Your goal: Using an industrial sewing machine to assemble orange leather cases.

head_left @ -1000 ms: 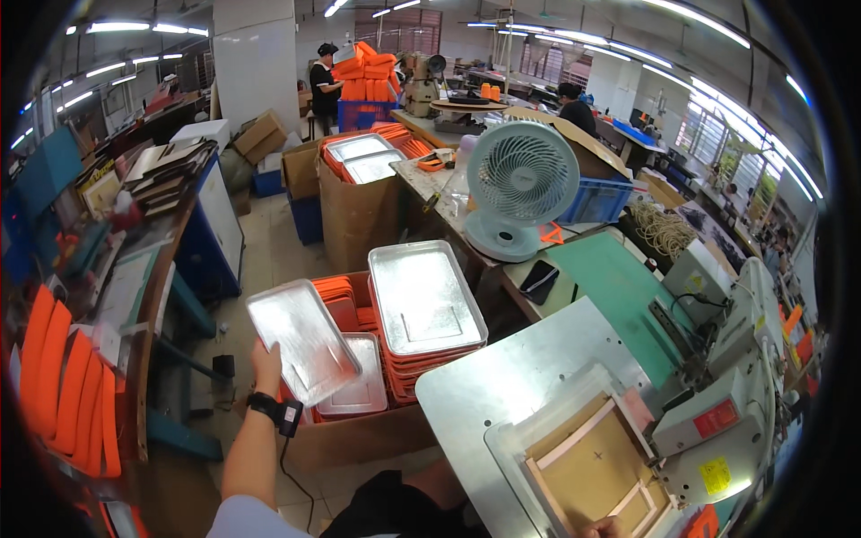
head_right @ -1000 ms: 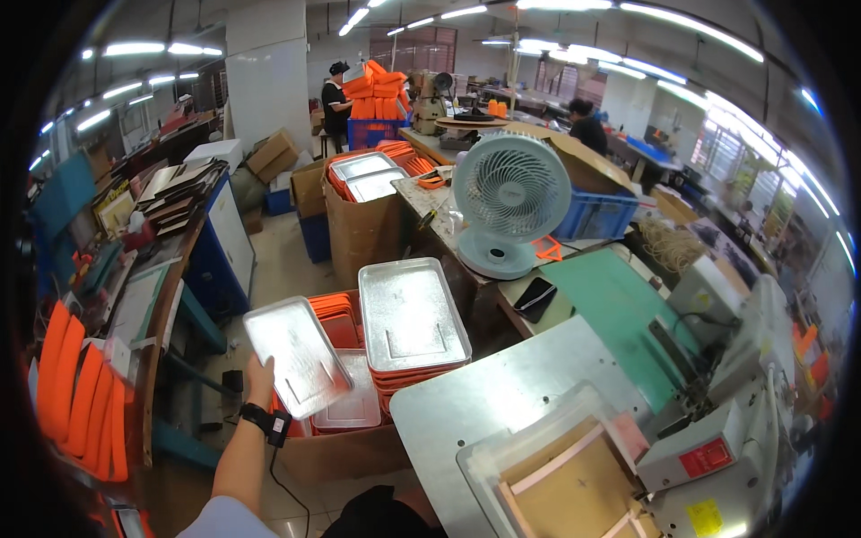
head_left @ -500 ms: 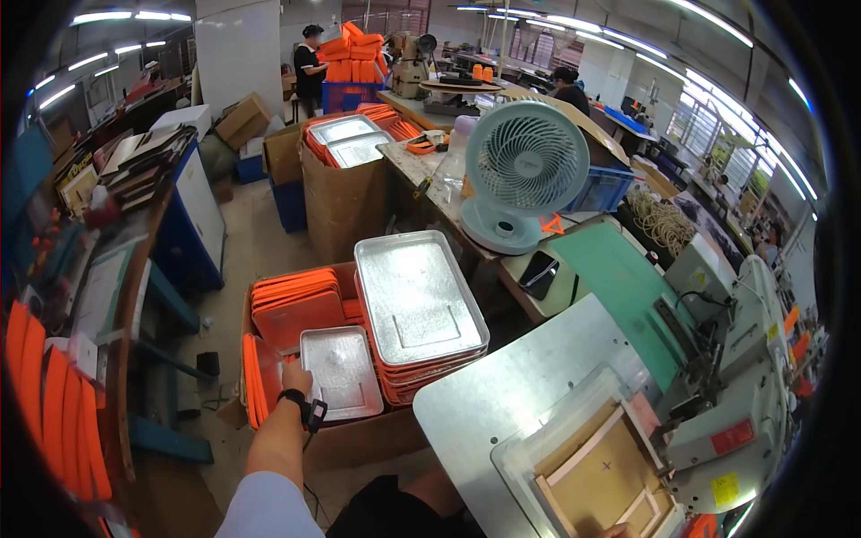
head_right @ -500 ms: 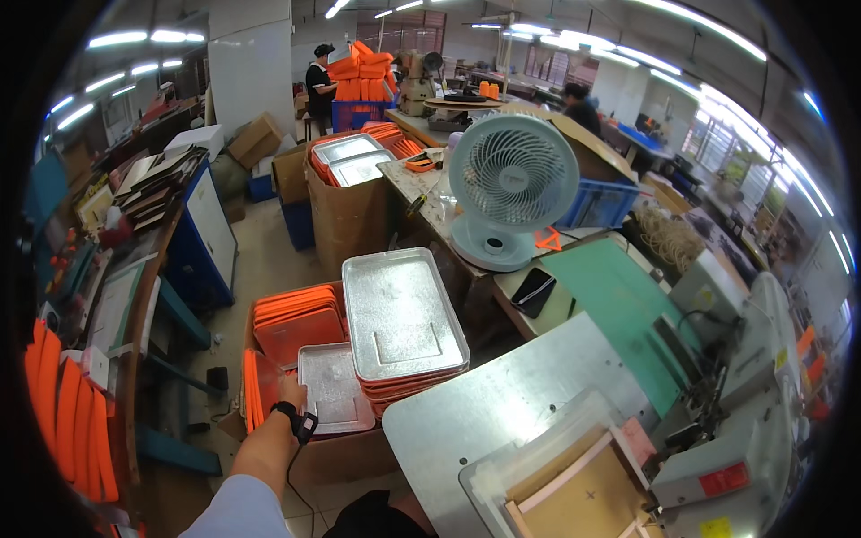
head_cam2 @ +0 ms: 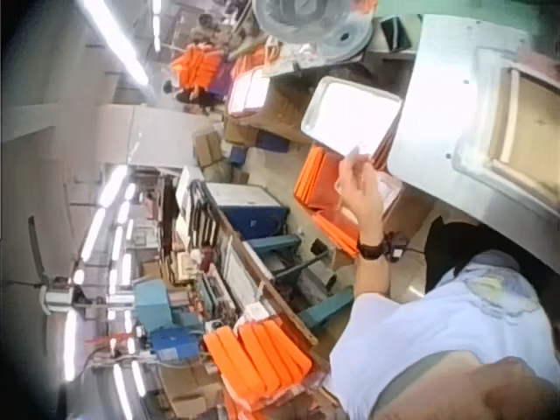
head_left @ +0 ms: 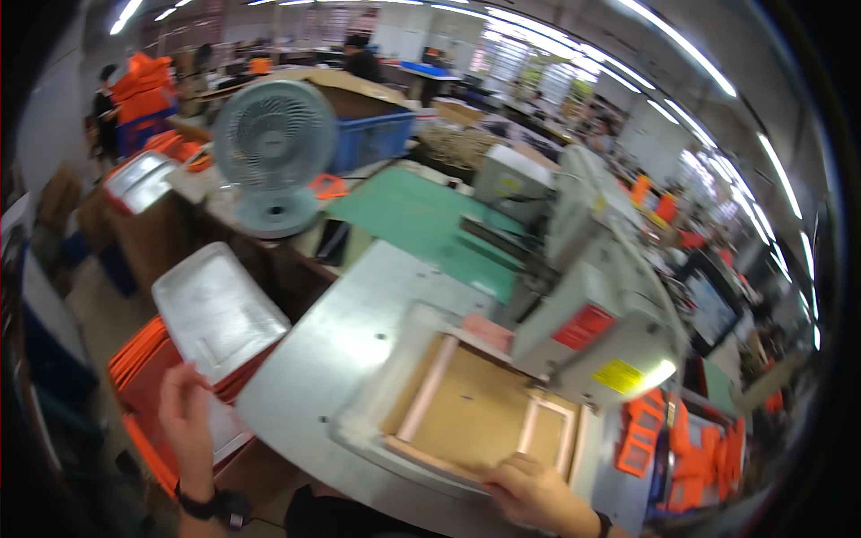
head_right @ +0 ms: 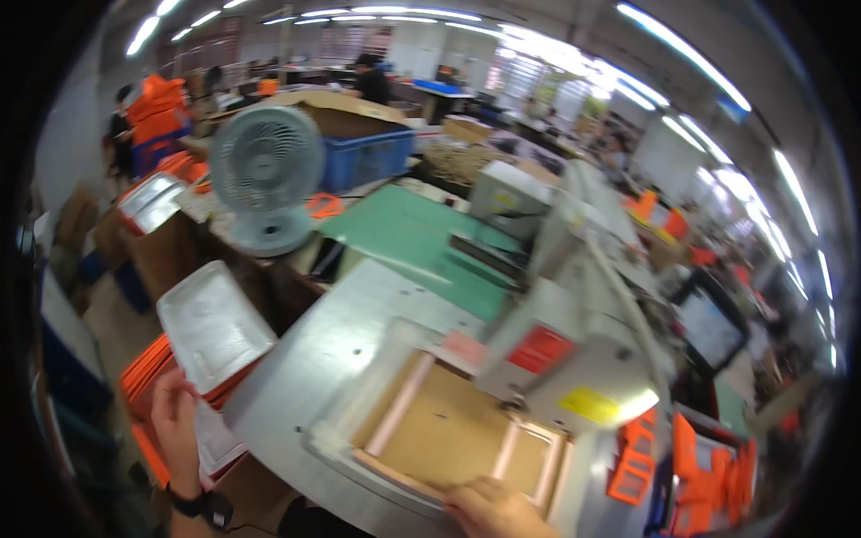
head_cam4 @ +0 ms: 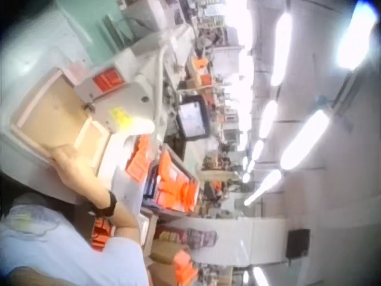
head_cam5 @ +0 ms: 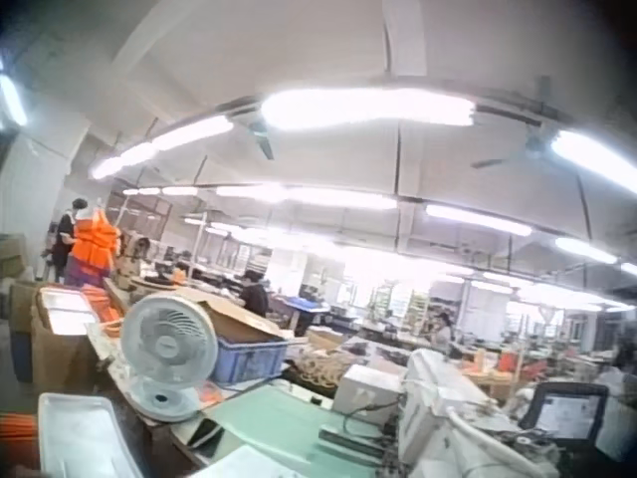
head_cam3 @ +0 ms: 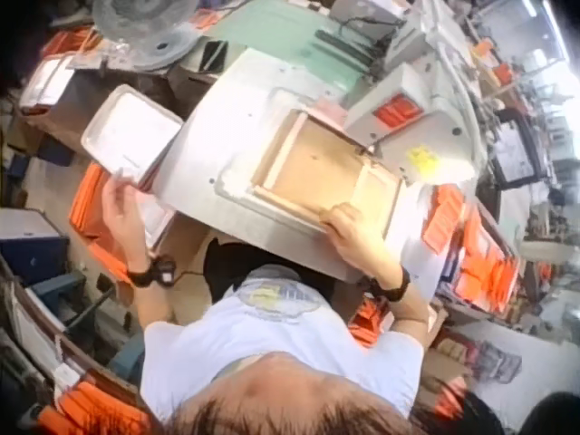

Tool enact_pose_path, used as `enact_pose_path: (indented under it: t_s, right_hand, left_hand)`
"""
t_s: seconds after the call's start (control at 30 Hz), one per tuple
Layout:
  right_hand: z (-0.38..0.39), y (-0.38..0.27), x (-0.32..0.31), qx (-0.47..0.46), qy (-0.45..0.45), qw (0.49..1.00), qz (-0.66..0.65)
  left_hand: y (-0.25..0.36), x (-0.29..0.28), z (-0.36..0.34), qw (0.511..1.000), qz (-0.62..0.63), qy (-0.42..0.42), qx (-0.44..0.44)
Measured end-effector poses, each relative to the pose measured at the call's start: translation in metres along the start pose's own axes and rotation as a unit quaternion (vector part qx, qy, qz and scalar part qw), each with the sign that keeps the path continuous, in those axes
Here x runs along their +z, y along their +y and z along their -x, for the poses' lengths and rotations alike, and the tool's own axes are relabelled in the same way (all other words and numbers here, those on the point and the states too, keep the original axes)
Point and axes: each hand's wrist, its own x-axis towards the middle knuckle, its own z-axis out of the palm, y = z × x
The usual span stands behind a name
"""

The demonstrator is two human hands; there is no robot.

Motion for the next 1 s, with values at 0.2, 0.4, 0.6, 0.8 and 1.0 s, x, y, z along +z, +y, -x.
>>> enact_pose_path:
  t_s: [0.2, 0.4, 0.6, 0.8, 1.0]
  right_hand:
    - [-0.002, 0.001, 0.000, -0.031, 0.064, 0.997, -0.002]
    - [0.019, -0.003, -0.007, -0.011, 0.132, 0.990, -0.053]
    - [0.125, 0.028, -0.057, 0.288, 0.126, 0.949, 0.030]
    - [0.259, 0.105, -0.091, 0.513, 0.247, 0.801, 0.187]
    - [0.263, 0.115, -0.088, 0.479, 0.211, 0.845, 0.109]
  left_hand:
    - [0.113, 0.166, 0.025, 0.692, -0.058, -0.689, 0.207]
    - [0.104, 0.280, 0.045, 0.539, 0.034, -0.820, 0.191]
    - [0.057, 0.289, 0.010, 0.662, 0.006, -0.718, -0.214]
    - [0.061, 0.293, 0.007, 0.656, 0.076, -0.673, -0.333]
    - [0.052, 0.291, 0.006, 0.682, 0.182, -0.592, -0.390]
